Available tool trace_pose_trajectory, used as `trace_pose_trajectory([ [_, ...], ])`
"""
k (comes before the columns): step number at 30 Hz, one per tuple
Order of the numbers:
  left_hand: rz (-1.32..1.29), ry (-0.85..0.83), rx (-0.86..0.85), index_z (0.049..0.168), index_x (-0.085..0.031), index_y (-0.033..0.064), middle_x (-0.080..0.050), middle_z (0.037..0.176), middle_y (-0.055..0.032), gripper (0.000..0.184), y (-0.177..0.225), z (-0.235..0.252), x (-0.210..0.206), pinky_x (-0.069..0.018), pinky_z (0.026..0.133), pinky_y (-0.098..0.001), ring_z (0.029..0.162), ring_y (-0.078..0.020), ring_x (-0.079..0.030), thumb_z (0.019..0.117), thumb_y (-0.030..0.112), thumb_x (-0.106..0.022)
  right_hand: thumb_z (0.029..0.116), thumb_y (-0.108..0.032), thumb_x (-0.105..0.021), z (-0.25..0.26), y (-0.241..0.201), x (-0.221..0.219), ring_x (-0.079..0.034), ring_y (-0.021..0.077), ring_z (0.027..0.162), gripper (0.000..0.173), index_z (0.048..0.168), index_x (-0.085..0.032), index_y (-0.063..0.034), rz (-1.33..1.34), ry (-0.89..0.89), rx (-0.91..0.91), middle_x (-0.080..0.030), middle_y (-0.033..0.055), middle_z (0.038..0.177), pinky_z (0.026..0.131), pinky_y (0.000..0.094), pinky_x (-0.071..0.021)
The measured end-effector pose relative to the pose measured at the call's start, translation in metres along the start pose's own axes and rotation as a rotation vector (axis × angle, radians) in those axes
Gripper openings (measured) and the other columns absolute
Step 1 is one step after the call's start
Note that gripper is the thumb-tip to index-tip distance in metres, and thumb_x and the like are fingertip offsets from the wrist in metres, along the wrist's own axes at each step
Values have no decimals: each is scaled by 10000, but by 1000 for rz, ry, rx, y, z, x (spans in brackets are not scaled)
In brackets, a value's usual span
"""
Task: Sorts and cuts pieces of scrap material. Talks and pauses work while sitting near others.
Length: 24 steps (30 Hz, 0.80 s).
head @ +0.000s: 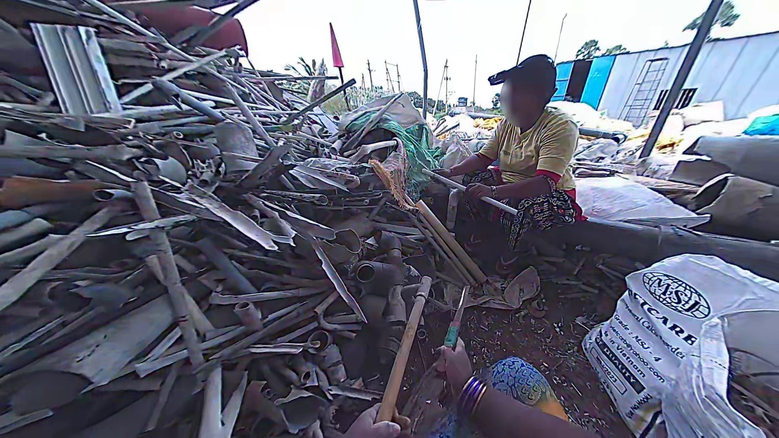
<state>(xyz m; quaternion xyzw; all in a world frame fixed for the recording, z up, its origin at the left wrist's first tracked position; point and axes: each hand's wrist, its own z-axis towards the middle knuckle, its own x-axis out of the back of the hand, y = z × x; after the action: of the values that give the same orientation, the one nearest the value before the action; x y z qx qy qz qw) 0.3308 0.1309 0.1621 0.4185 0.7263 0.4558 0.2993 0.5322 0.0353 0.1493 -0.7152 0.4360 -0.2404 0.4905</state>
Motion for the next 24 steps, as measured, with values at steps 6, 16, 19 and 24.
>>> trace_pose_trajectory([
  [6,-425,67,21,1121,-577,15,-626,746,-14,183,7,12,-35,-514,558,-199,600,-58,-602,1044,22,-411,1107,-181,-421,-59,15,-12,-643,205,876,351,1394,-470,15,-317,-465,-236,-640,144,1076,807,386,-537],
  [16,-590,353,98,1112,-617,36,-625,777,-63,228,0,34,-47,-510,539,-264,608,-122,-606,1068,235,-514,1126,-232,-377,-103,-7,-11,-595,204,826,333,1232,-580,9,-49,-298,-319,-591,122,979,754,380,-524],
  [19,-545,342,143,971,-627,55,-610,702,-43,238,-7,32,-48,-493,505,-259,559,-116,-586,1066,252,-532,1117,-389,-367,-90,-4,-5,-601,161,614,357,1041,-568,-103,139,-438,-516,-590,42,749,587,309,-536],
  [24,-197,230,177,1106,-629,-1,-603,825,-89,404,-9,25,-47,-520,662,-343,692,-169,-590,1094,379,-491,1037,-50,-433,-91,-6,-1,-539,83,503,146,930,-531,-75,120,-529,-536,-573,34,661,472,204,-465],
])
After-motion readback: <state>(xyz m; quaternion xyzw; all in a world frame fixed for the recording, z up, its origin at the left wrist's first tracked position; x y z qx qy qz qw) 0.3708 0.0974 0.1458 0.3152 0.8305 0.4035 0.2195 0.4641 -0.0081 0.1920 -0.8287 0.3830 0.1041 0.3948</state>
